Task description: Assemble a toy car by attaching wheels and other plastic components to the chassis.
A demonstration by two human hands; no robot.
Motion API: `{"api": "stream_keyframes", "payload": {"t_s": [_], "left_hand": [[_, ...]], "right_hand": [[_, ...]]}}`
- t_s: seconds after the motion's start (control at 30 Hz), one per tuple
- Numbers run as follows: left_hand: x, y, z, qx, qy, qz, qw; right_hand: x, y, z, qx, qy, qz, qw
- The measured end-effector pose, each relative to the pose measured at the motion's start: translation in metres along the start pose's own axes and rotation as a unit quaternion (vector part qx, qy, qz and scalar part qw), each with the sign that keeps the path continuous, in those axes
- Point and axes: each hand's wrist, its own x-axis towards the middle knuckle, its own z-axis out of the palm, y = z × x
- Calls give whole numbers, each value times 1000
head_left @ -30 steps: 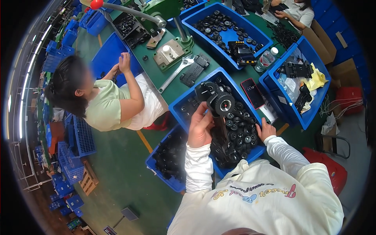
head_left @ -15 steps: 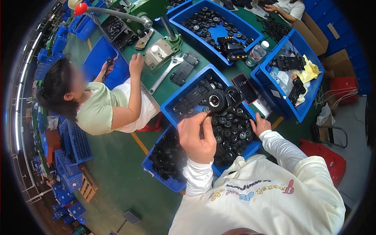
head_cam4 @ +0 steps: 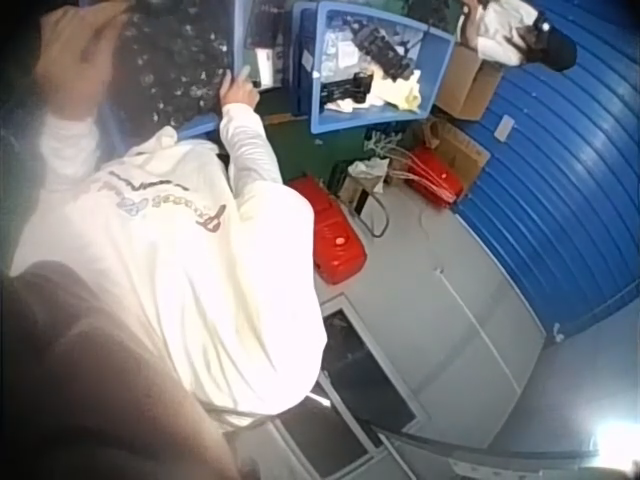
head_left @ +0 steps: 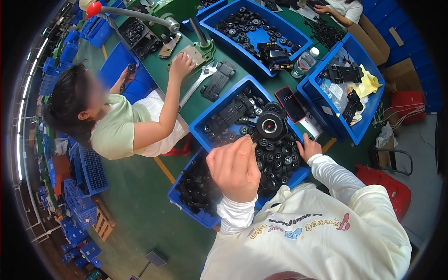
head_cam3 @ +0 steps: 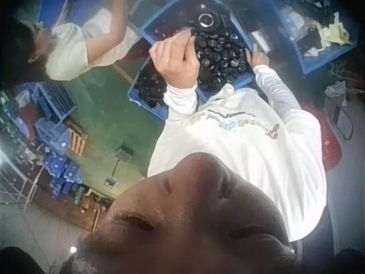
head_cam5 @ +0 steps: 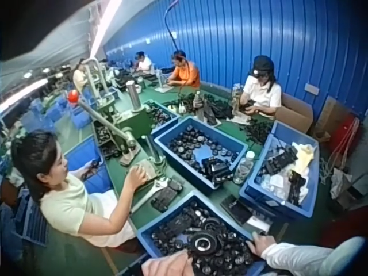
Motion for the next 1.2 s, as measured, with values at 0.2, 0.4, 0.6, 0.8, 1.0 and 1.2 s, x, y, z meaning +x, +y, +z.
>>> {"api": "stream_keyframes", "payload": {"t_s": [0.2,0.4,0.6,0.8,1.0,1.2], "left_hand": [[-1,-6,9,-105,21,-39,993],[-21,-30,27,-403,-2,-298,865],[-24,-27,32,-618,-61,-431,655],[-54,-37,53,-859,-181,-314,363],[-49,-20,58,-934,-257,-231,89],[-47,-11,52,-935,-253,-249,3]], "right_hand": [[1,-1,-3,1,-6,4,1000],[1,0,-1,-6,-1,0,1000],[1,-1,-1,-8,-1,0,1000],[1,-2,1,-12,-5,3,1000],[1,-2,-1,-8,-2,8,1000],[1,0,1,8,-13,16,1000]]}}
